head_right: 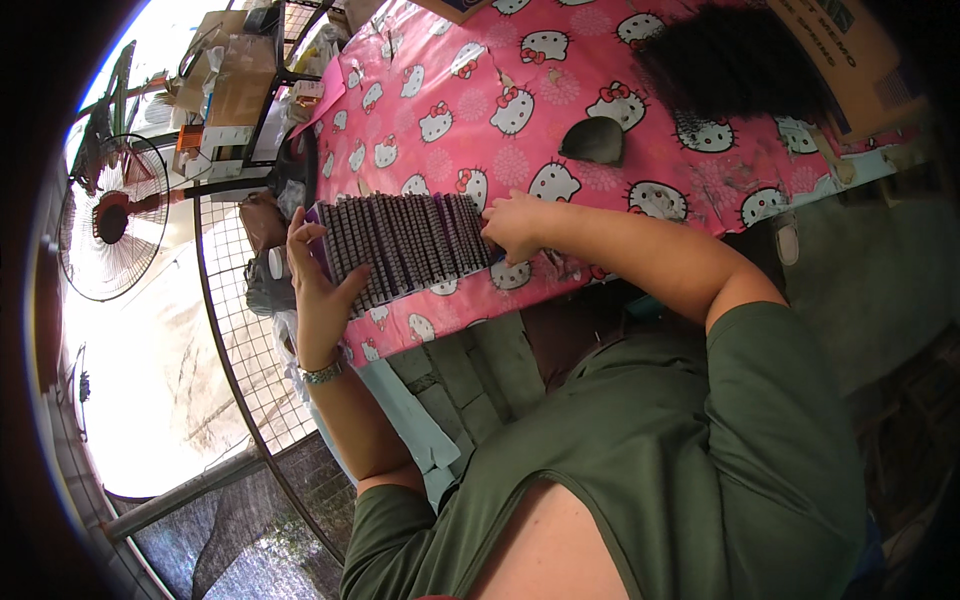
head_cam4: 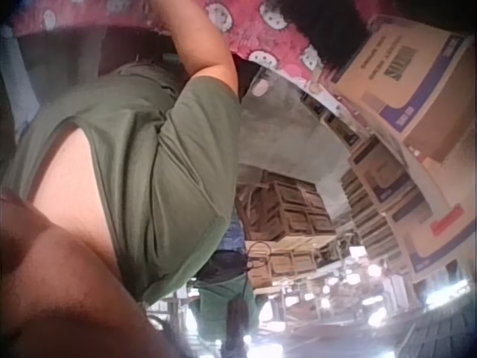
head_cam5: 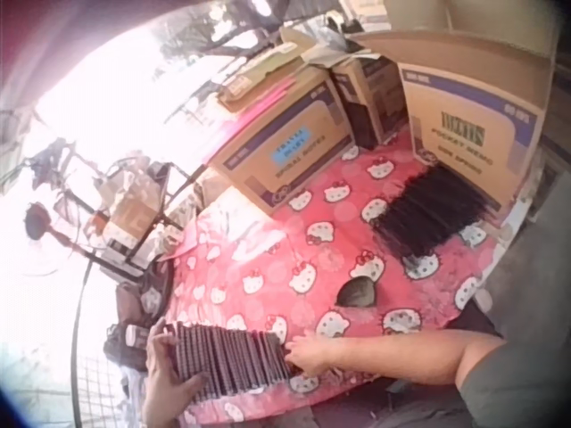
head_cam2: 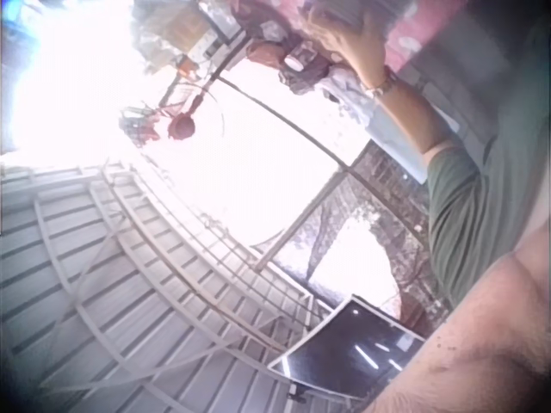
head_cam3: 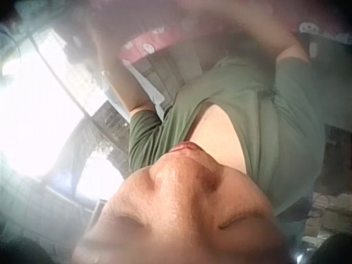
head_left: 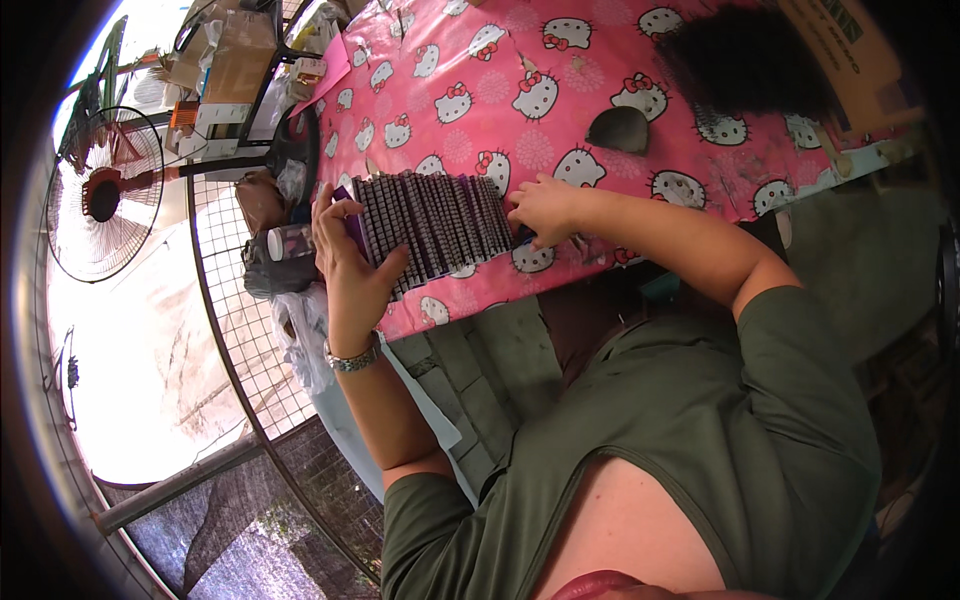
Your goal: The person organizes spiral notebooks by color, inserts a small paper tag into the front of a blue notebook, and places them into a cardboard box.
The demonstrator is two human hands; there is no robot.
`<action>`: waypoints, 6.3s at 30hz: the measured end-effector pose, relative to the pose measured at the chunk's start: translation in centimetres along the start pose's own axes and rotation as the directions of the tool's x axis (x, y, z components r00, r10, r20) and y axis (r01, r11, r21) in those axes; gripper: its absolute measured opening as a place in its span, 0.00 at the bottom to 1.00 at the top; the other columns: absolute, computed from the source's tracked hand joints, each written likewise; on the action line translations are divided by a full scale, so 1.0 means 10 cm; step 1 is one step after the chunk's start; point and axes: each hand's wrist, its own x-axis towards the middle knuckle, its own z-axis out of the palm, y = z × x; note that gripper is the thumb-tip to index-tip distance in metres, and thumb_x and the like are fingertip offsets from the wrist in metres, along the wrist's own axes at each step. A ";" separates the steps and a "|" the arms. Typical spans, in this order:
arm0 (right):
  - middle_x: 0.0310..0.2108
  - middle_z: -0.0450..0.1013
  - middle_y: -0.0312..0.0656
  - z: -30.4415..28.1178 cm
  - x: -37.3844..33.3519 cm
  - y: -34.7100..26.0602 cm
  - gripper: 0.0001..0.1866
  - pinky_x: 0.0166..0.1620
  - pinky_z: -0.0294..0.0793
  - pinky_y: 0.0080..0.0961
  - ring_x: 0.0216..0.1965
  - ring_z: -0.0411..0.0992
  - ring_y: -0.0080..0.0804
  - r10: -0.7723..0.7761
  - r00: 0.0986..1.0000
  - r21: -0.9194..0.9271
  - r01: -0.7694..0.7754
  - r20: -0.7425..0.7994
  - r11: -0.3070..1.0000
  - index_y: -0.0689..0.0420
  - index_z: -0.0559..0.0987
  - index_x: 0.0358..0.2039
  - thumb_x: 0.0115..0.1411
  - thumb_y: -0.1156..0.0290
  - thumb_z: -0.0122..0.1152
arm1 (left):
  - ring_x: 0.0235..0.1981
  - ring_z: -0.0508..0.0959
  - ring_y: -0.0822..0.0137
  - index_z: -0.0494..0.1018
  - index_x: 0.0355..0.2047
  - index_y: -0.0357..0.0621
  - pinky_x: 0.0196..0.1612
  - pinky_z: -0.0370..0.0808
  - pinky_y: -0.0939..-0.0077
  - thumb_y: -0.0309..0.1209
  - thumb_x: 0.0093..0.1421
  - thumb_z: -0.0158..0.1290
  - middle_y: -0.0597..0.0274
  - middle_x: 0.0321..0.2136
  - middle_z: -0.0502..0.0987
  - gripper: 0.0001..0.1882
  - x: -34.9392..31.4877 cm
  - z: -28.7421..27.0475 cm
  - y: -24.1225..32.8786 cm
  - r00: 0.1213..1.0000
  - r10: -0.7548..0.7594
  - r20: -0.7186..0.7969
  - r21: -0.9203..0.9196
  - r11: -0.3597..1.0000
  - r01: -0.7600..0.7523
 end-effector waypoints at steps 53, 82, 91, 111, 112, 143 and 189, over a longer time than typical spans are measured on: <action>0.51 0.70 0.58 0.63 1.62 -0.38 0.26 0.58 0.67 0.38 0.55 0.68 0.52 0.311 0.841 0.677 0.087 -0.443 0.730 0.68 0.71 0.56 0.60 0.67 0.49 | 0.39 0.73 0.48 0.77 0.34 0.43 0.42 0.69 0.56 0.32 0.43 0.68 0.53 0.33 0.76 0.18 -1.12 2.52 -1.58 0.723 -0.577 -0.380 -0.246 0.817 0.522; 0.63 0.60 0.55 0.44 2.94 -0.57 0.32 0.65 0.64 0.40 0.63 0.62 0.52 -0.023 0.874 0.440 0.267 -0.486 0.857 0.60 0.61 0.64 0.60 0.66 0.55 | 0.32 0.70 0.65 0.72 0.26 0.38 0.36 0.68 0.68 0.37 0.48 0.70 0.62 0.26 0.74 0.19 0.17 2.13 -4.54 0.711 -0.701 -0.058 -0.398 0.669 0.628; 0.62 0.61 0.54 0.38 2.90 -0.63 0.32 0.64 0.65 0.40 0.62 0.62 0.51 -0.012 0.891 0.436 0.234 -0.454 0.869 0.60 0.61 0.63 0.60 0.64 0.55 | 0.60 0.61 0.54 0.79 0.42 0.48 0.58 0.53 0.43 0.54 0.48 0.66 0.57 0.49 0.73 0.28 0.21 2.33 -4.56 0.567 -0.814 -0.124 -0.163 0.580 0.798; 0.56 0.69 0.48 0.57 0.32 -0.36 0.19 0.59 0.69 0.39 0.57 0.68 0.47 -0.052 0.868 0.376 0.268 -0.494 0.887 0.56 0.77 0.50 0.57 0.69 0.62 | 0.72 0.49 0.52 0.54 0.70 0.53 0.69 0.49 0.50 0.54 0.69 0.36 0.53 0.71 0.51 0.33 -0.71 2.39 -2.34 0.728 -0.686 -0.021 0.105 0.722 0.684; 0.54 0.70 0.48 0.35 -0.06 -0.34 0.18 0.58 0.69 0.38 0.57 0.69 0.46 -0.026 0.859 0.365 0.245 -0.511 0.898 0.57 0.78 0.48 0.55 0.71 0.63 | 0.72 0.50 0.52 0.54 0.70 0.53 0.69 0.50 0.50 0.53 0.69 0.36 0.53 0.71 0.52 0.33 -0.78 2.38 -2.27 0.723 -0.691 -0.019 0.110 0.717 0.688; 0.52 0.72 0.46 -1.97 -4.80 0.37 0.21 0.52 0.68 0.42 0.53 0.69 0.45 0.328 -0.215 0.374 -0.731 -0.920 0.570 0.51 0.75 0.55 0.66 0.54 0.53 | 0.55 0.75 0.54 0.74 0.52 0.37 0.61 0.67 0.62 0.22 0.59 0.54 0.50 0.50 0.77 0.19 2.05 -0.14 2.75 0.748 0.506 -0.429 -0.511 0.547 -0.663; 0.48 0.66 0.46 -2.27 -5.20 0.86 0.31 0.55 0.57 0.44 0.51 0.65 0.44 0.495 0.036 0.369 -0.620 -0.868 0.693 0.59 0.72 0.56 0.56 0.54 0.64 | 0.58 0.72 0.60 0.63 0.63 0.40 0.62 0.68 0.60 0.43 0.56 0.64 0.51 0.59 0.71 0.39 3.88 1.13 5.64 -0.203 0.386 0.900 -0.297 0.884 0.361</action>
